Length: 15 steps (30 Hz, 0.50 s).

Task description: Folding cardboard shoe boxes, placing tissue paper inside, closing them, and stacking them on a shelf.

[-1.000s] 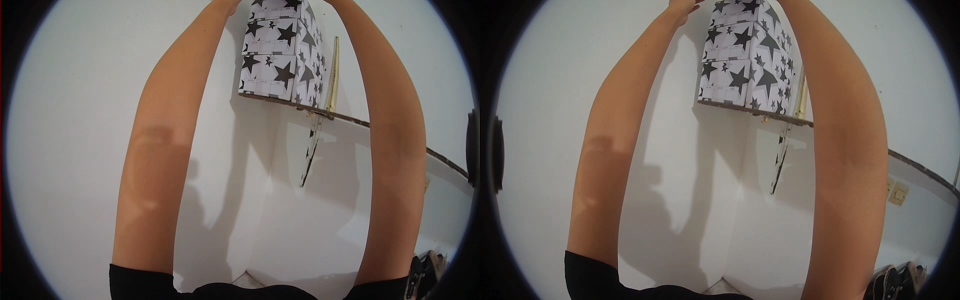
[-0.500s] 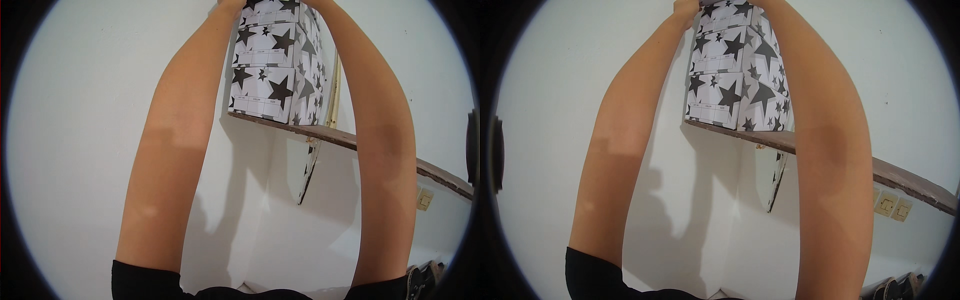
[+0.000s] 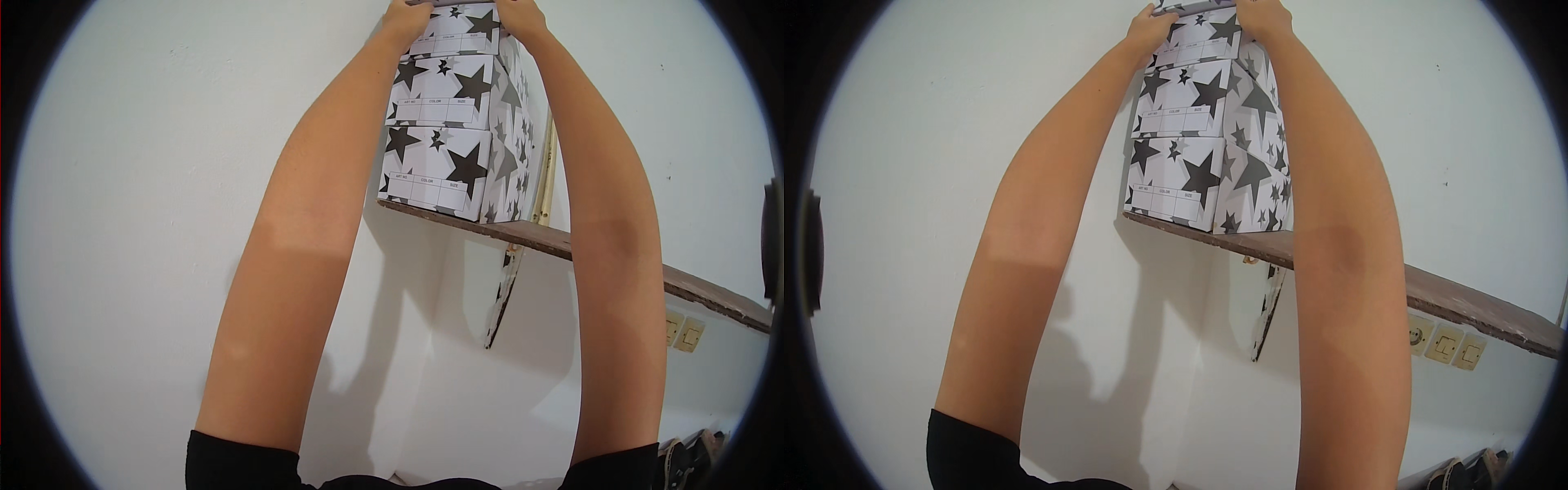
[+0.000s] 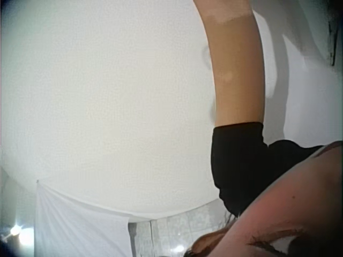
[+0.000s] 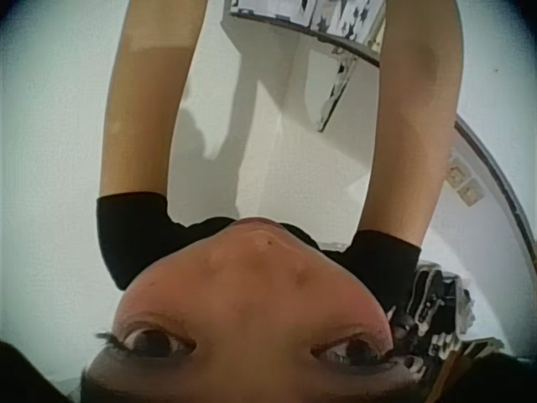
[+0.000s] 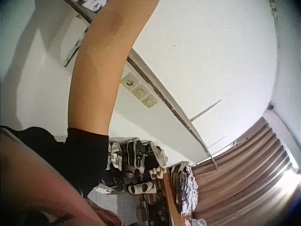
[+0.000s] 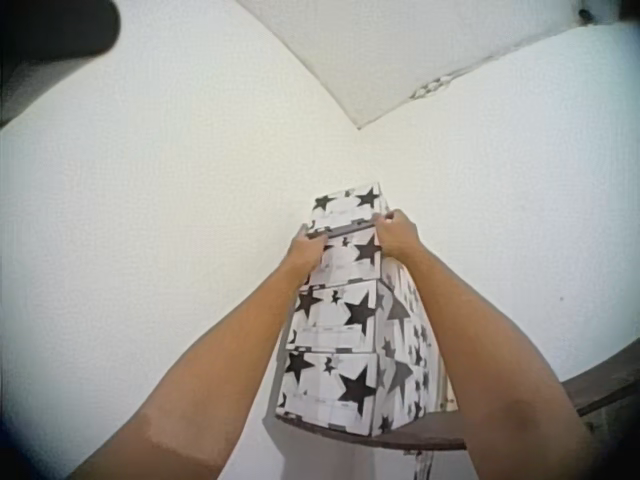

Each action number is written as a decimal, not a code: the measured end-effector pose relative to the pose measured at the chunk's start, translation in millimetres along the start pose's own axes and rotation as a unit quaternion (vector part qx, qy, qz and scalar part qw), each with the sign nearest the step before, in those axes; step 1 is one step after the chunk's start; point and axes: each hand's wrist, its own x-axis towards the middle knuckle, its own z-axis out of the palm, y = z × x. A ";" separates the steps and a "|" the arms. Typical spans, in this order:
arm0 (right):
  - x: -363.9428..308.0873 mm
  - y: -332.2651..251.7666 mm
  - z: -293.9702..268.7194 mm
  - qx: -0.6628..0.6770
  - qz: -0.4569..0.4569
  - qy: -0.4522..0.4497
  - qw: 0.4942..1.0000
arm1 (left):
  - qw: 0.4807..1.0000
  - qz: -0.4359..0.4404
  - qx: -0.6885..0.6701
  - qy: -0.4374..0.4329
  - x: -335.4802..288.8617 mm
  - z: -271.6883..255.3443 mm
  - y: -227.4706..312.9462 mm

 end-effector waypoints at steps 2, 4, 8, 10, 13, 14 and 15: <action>-3.8 -24.8 4.0 0.042 0.013 -0.010 0.999 | 0.995 0.091 0.006 0.042 10.3 -23.5 -1.6; -6.8 -32.3 6.9 0.063 0.035 -0.020 0.997 | 0.998 0.065 -0.002 0.025 9.4 -30.8 2.2; -4.0 -15.6 9.1 0.005 0.071 0.052 0.996 | 0.997 -0.044 -0.002 -0.055 -17.1 -21.2 16.4; -1.7 -20.2 8.8 -0.012 0.071 0.063 0.995 | 0.998 -0.036 0.019 -0.052 -19.5 -25.5 19.9; -1.8 -31.1 6.0 -0.030 0.066 0.023 0.997 | 0.997 -0.017 0.022 -0.078 -18.1 -35.0 17.8; -4.8 -34.2 5.4 -0.026 0.081 -0.006 0.996 | 0.994 -0.006 0.002 -0.108 -16.9 -38.1 17.5; -7.1 -38.0 4.8 -0.021 0.096 -0.035 0.995 | 0.994 -0.006 0.003 -0.106 -16.3 -39.3 17.1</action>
